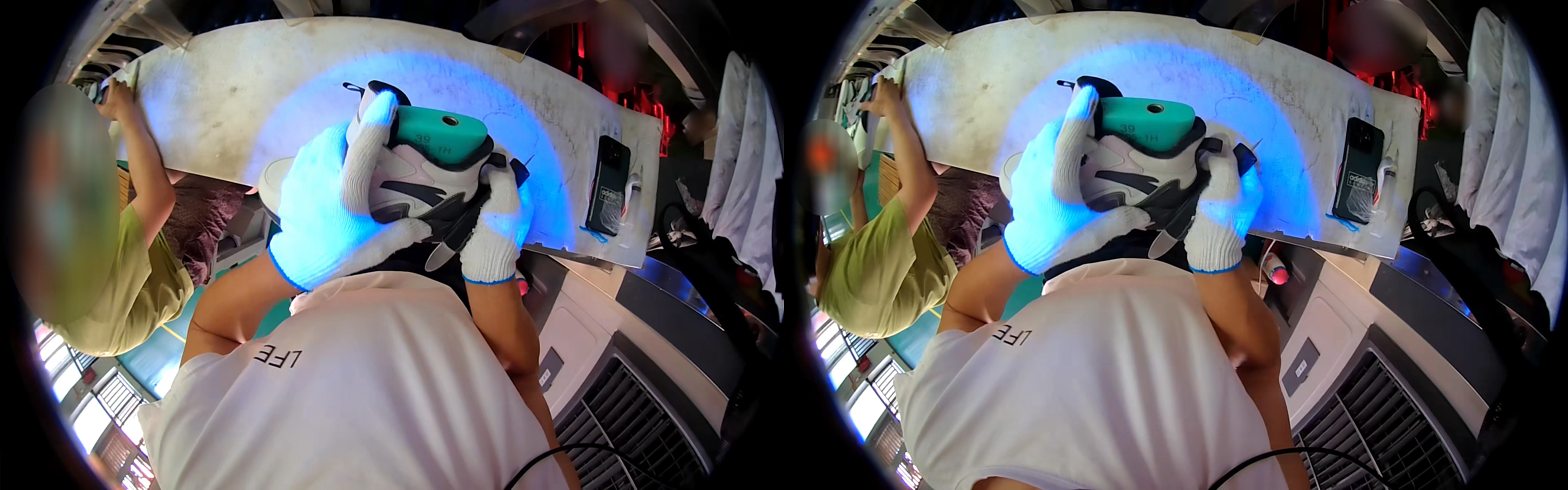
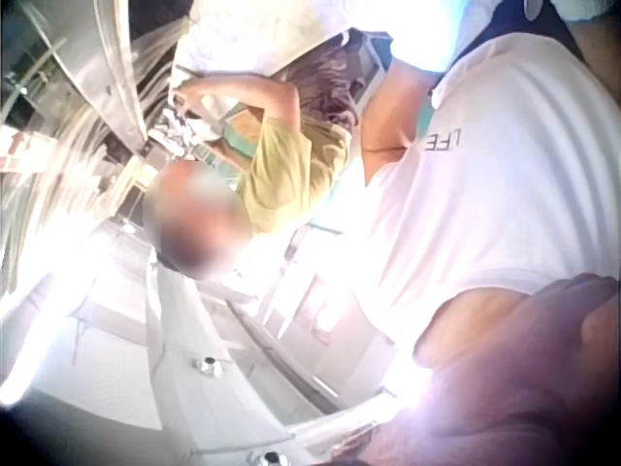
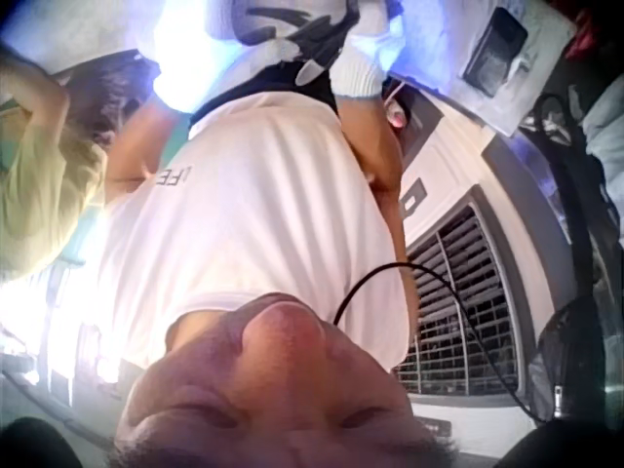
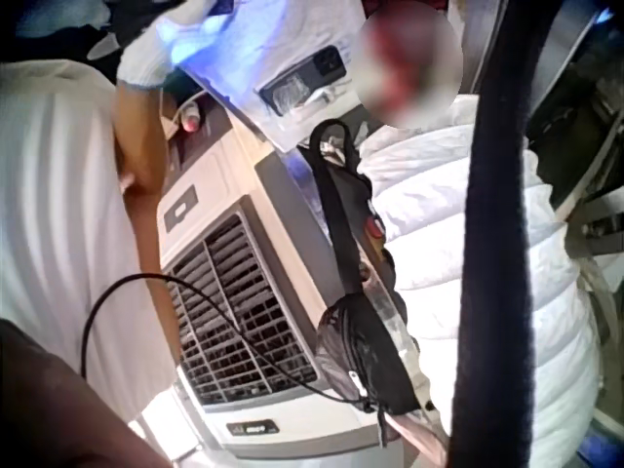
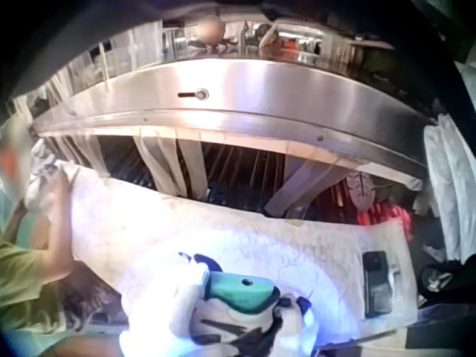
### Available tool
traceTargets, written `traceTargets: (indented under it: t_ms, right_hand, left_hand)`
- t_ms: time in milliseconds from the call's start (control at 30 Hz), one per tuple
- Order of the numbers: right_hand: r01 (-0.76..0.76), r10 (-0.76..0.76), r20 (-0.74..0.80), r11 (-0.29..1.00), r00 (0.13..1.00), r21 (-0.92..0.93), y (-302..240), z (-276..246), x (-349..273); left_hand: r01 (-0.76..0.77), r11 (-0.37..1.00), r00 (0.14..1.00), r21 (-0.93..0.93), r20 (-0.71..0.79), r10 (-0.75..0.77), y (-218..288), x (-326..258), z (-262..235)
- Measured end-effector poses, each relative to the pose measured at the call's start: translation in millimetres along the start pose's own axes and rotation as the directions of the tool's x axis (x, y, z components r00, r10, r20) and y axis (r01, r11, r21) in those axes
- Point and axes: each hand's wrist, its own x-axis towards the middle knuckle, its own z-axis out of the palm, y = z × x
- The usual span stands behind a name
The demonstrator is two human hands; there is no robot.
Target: The person uses a small black tool to scrape and clean the sole and sides of a white sneaker with black accents. They repeatedly rub the tool along the shoe's surface, rotate the shoe to access different areas, and place it on the workbench between passes.
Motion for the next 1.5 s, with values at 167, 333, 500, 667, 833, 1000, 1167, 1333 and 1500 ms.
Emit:
traceTargets:
  t_ms: [167,333,500,667,833,1000,1167,1333,1500]
  right_hand:
    - [0.126,-0.123,0.029,0.984,0.992,-0.129,-26,30,-31]
    - [0.114,-0.124,-0.122,0.990,0.985,-0.087,-24,53,-43]
    - [0.133,-0.155,-0.055,0.948,0.986,-0.288,-22,34,-38]
    - [0.174,-0.169,0.093,0.984,0.981,-0.046,-17,44,-54]
    - [0.527,-0.489,0.199,0.763,0.849,-0.375,-19,28,-22]
    - [-0.153,-0.008,0.290,0.836,0.957,0.527,-63,-13,34]
    - [-0.325,-0.025,0.507,0.740,0.862,0.589,-33,-4,83]
    - [-0.235,-0.001,0.369,0.770,0.929,0.593,-25,24,68]
    - [-0.015,-0.110,0.217,0.863,0.970,0.505,-27,28,58]
  left_hand:
    - [-0.030,0.994,0.996,0.109,-0.083,0.039,-8,-12,13]
    - [-0.080,0.981,0.985,0.175,-0.138,0.105,-8,-14,14]
    - [-0.090,0.986,0.983,0.143,-0.145,0.110,-9,-21,17]
    - [-0.105,0.985,0.990,0.136,-0.082,0.116,-8,-17,11]
    - [-0.022,0.997,0.999,0.071,-0.036,0.025,-11,2,5]
    - [0.125,0.988,0.989,0.091,0.067,-0.131,-3,13,-3]
    - [0.151,0.977,0.979,0.150,0.116,-0.169,-5,23,0]
    - [0.025,0.969,0.999,0.247,0.030,-0.034,-14,23,6]
    - [0.057,0.974,0.996,0.220,0.049,-0.069,-9,23,6]
